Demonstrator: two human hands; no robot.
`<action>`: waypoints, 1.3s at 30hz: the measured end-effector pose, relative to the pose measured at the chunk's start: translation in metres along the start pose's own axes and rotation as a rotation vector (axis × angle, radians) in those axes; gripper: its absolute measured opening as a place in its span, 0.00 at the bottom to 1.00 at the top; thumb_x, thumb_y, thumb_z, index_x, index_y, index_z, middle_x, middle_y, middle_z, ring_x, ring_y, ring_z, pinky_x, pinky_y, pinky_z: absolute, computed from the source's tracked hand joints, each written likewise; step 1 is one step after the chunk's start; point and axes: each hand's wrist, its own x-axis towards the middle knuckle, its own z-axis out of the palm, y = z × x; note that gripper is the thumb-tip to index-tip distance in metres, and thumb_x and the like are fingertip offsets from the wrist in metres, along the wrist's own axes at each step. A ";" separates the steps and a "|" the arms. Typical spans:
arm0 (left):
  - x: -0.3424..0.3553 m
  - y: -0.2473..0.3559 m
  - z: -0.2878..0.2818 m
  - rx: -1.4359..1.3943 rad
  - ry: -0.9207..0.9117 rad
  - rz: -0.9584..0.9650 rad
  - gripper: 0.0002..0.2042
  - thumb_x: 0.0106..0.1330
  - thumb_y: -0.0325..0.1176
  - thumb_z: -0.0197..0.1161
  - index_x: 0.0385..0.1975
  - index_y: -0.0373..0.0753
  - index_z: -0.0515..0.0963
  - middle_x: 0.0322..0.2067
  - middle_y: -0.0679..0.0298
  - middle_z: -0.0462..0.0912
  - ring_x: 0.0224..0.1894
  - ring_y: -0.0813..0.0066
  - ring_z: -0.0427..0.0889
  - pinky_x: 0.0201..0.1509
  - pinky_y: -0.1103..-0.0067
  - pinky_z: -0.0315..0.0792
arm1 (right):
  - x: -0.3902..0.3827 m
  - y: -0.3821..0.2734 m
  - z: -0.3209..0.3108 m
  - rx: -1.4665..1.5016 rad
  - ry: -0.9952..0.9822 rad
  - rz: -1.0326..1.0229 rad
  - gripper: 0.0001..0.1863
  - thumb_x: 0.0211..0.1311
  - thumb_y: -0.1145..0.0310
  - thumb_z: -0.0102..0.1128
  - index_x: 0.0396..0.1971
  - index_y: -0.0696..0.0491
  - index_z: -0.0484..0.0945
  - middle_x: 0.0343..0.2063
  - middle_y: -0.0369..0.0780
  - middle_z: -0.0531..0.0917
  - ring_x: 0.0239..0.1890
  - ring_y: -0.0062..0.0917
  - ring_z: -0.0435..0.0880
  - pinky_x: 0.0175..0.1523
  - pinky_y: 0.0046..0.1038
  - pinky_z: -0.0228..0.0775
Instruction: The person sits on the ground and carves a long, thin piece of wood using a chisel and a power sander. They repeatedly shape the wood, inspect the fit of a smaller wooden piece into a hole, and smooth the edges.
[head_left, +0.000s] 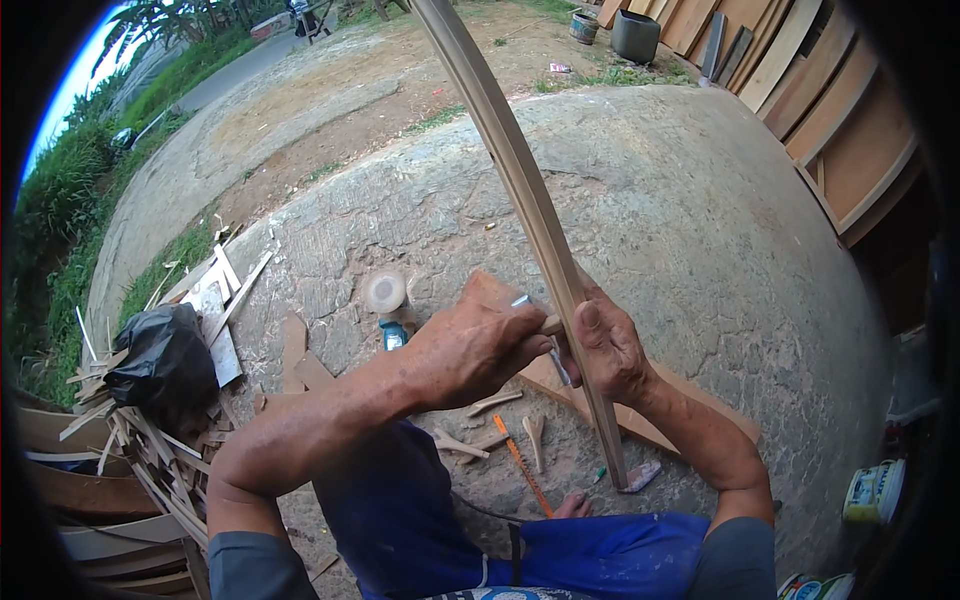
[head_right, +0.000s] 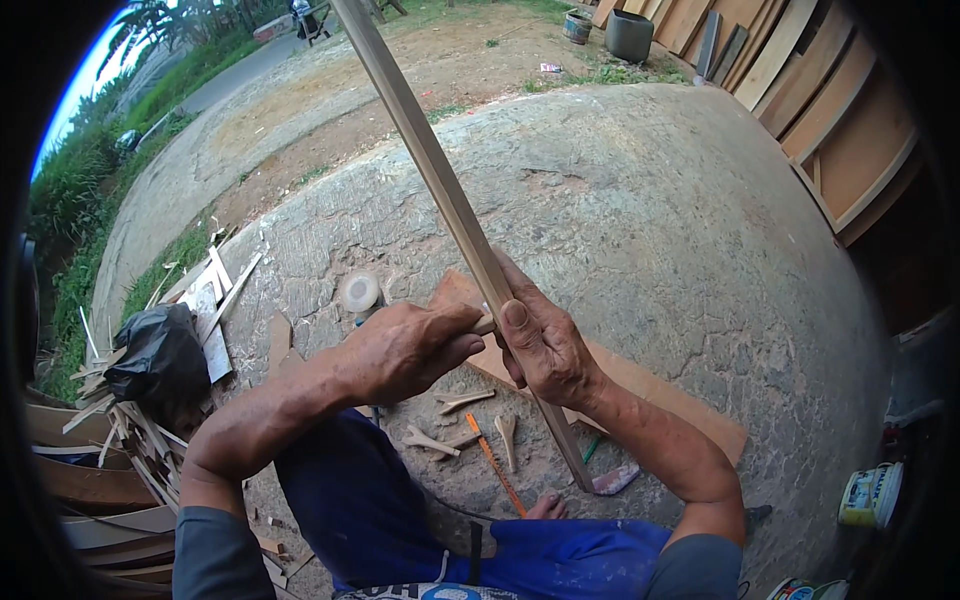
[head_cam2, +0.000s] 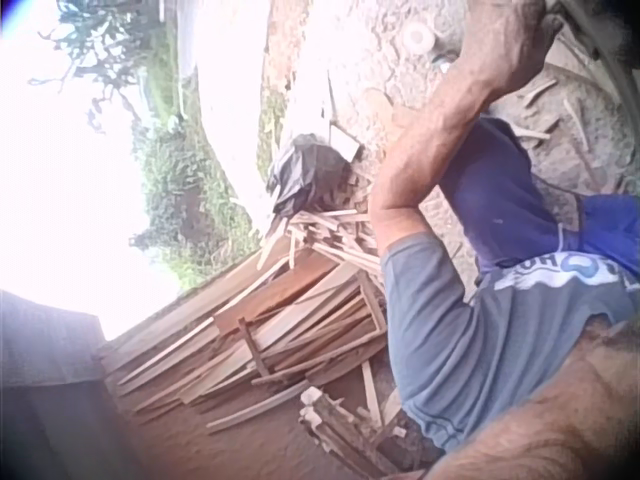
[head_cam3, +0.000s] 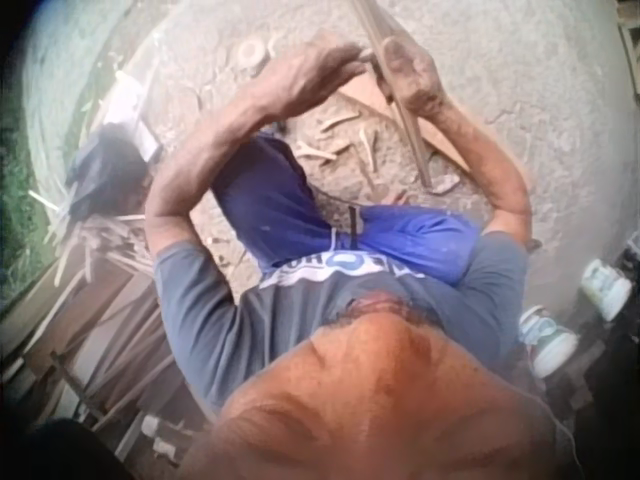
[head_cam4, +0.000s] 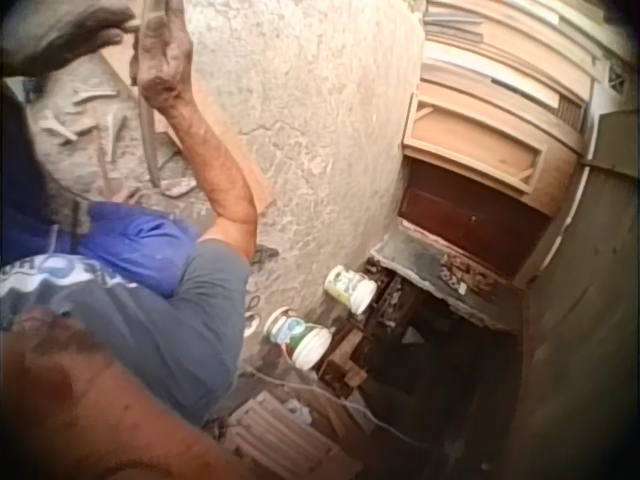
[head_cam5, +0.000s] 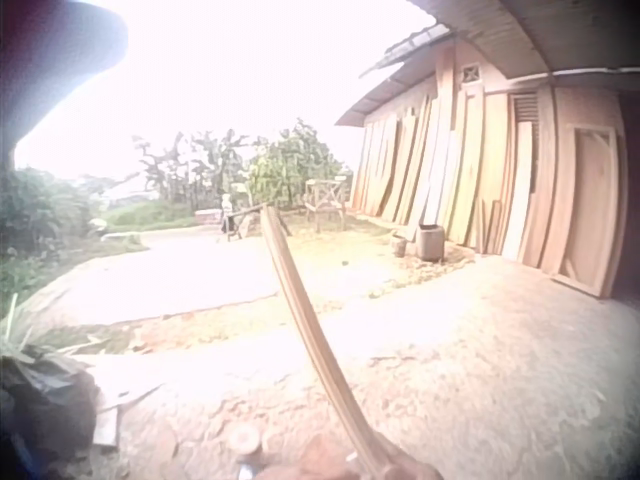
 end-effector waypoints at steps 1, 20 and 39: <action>0.000 0.001 -0.001 -0.001 -0.010 0.006 0.13 0.78 0.41 0.56 0.40 0.35 0.75 0.24 0.48 0.78 0.30 0.44 0.82 0.35 0.58 0.72 | 0.000 -0.001 -0.001 -0.012 0.002 -0.012 0.39 0.81 0.44 0.39 0.80 0.52 0.47 0.22 0.30 0.71 0.17 0.11 0.69 0.23 0.18 0.65; -0.001 -0.037 -0.008 0.197 -0.066 0.312 0.22 0.64 0.28 0.66 0.59 0.43 0.75 0.59 0.59 0.78 0.62 0.55 0.75 0.64 0.61 0.68 | -0.008 -0.044 -0.004 -0.864 -0.033 -0.404 0.44 0.64 0.49 0.70 0.67 0.66 0.63 0.45 0.59 0.83 0.37 0.47 0.90 0.38 0.38 0.85; 0.016 -0.020 -0.013 -0.775 0.172 -0.249 0.33 0.74 0.53 0.61 0.68 0.32 0.70 0.54 0.52 0.83 0.46 0.67 0.86 0.47 0.75 0.82 | 0.020 0.029 -0.044 0.343 0.038 0.185 0.31 0.81 0.41 0.38 0.45 0.57 0.74 0.32 0.40 0.81 0.22 0.17 0.78 0.26 0.21 0.72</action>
